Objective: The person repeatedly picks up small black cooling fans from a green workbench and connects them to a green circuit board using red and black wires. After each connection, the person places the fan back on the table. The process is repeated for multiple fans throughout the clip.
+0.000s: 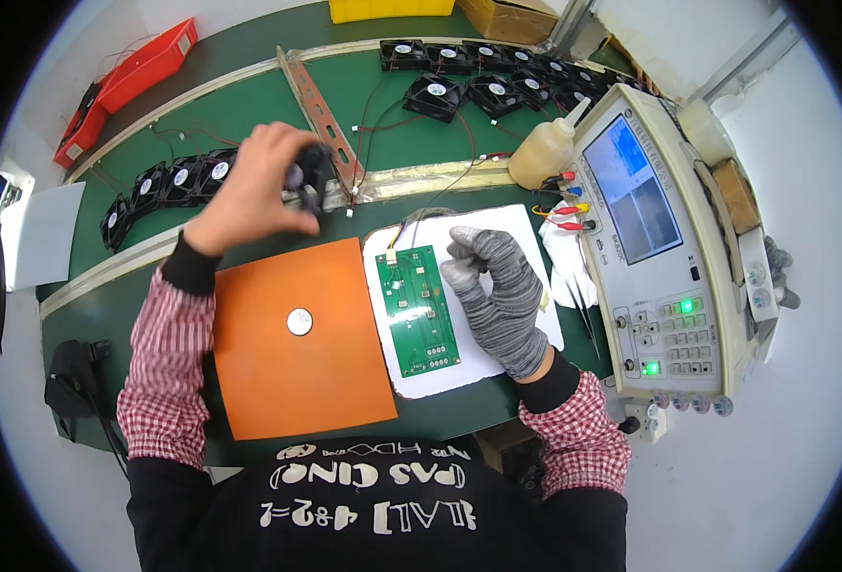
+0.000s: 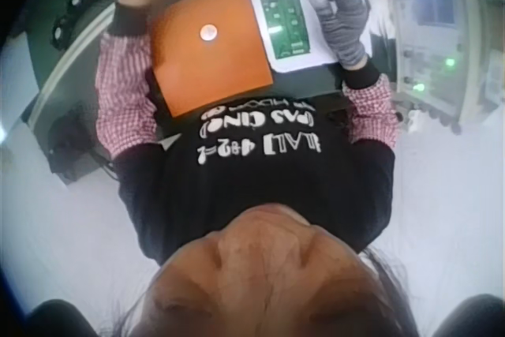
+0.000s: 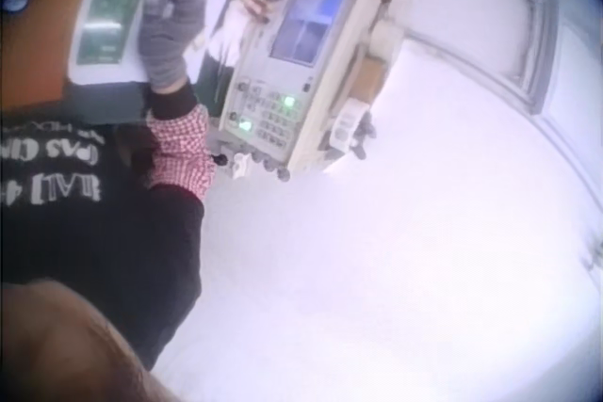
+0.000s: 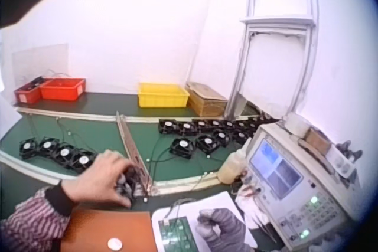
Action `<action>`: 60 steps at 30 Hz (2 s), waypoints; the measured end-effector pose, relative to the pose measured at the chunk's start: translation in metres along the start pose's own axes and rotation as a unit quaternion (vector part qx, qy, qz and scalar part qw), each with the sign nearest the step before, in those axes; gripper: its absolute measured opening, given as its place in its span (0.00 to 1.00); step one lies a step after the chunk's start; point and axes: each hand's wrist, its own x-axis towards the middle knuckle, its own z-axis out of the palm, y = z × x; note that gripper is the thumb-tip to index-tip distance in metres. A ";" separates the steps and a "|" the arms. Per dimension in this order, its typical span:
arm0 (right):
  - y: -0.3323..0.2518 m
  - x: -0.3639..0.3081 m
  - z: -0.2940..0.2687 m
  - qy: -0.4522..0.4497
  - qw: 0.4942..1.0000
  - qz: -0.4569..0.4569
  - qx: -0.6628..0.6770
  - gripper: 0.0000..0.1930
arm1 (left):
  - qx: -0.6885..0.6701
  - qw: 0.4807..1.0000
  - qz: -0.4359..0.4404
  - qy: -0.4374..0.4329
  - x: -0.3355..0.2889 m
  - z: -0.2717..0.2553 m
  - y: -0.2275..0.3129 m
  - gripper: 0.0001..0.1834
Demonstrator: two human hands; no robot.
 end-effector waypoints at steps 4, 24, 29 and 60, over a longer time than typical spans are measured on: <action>-0.028 0.012 0.010 -0.127 0.963 -0.183 -0.149 0.35 | -0.137 0.956 0.252 -0.052 -0.039 -0.005 0.109 0.28; -0.001 0.006 0.002 -0.152 0.984 0.038 -0.089 0.07 | 0.030 0.989 0.101 -0.101 -0.105 -0.033 0.098 0.24; 0.007 0.000 0.010 -0.138 0.989 0.052 -0.011 0.08 | -0.153 0.982 -0.111 0.029 -0.116 -0.026 0.073 0.24; 0.014 0.005 0.007 -0.165 0.979 -0.109 -0.053 0.07 | -0.649 0.735 -0.183 0.073 -0.156 -0.061 0.111 0.60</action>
